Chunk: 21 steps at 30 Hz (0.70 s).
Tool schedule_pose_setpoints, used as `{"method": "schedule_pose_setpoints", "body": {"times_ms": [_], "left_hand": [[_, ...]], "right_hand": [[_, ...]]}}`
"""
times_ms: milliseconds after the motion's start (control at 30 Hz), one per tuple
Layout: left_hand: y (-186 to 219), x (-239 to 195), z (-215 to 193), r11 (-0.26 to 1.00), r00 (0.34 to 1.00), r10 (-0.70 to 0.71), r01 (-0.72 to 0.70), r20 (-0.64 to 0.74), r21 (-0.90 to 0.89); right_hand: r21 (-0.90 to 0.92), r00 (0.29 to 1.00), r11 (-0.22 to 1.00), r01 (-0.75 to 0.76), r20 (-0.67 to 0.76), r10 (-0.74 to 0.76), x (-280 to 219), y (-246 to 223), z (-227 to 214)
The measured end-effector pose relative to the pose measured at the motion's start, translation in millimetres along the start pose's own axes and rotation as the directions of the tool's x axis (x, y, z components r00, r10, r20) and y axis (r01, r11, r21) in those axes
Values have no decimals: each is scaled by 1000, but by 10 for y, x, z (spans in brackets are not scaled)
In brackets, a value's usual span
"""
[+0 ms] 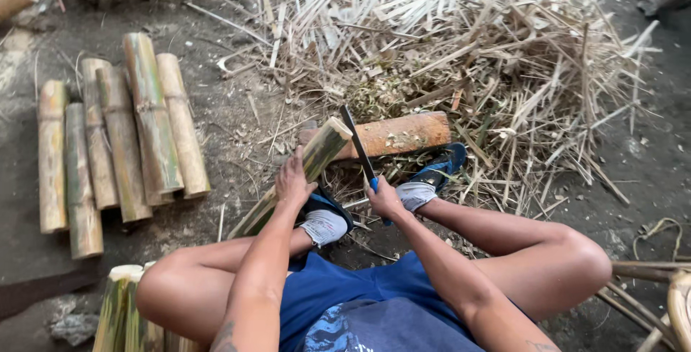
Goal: The person sits cross-legged and uses a metal file to shave the outer surface of bamboo poles. They rotate each pole to smooth the exterior and occasionally inspect the hollow interior before placing the finished pieces aside.
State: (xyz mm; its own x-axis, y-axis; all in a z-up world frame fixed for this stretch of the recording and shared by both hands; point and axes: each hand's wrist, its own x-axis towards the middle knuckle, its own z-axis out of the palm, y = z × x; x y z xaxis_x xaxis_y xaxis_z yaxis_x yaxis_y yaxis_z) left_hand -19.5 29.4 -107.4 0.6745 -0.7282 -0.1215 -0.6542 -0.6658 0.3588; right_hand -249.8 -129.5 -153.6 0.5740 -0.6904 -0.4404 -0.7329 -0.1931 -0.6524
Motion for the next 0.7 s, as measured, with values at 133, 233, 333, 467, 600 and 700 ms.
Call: {"method": "schedule_pose_setpoints", "body": {"times_ms": [133, 233, 333, 467, 600, 700], "left_hand": [[162, 133, -443, 997, 978, -58, 47, 198, 62], [444, 328, -1136, 998, 977, -38, 47, 210, -39], [717, 425, -1848, 949, 995, 30, -56, -90, -309], [840, 384, -2334, 555, 880, 115, -442, -461, -705], [848, 348, -2094, 437, 750, 81, -619, -657, -653], [793, 367, -1647, 298, 833, -27, -522, -553, -800]], "right_hand": [[-19, 1000, 1000, -12, 22, 13, 5, 1, -96], [96, 998, 995, -37, 51, 32, -15, -9, -130], [49, 999, 998, 38, 0, -38, -52, -34, -121], [201, 994, 974, -109, 45, 102, -71, -16, -60], [62, 993, 996, 64, -106, -57, 11, 102, -51], [60, 999, 998, 18, -44, -16, -1, 290, 6]]}}
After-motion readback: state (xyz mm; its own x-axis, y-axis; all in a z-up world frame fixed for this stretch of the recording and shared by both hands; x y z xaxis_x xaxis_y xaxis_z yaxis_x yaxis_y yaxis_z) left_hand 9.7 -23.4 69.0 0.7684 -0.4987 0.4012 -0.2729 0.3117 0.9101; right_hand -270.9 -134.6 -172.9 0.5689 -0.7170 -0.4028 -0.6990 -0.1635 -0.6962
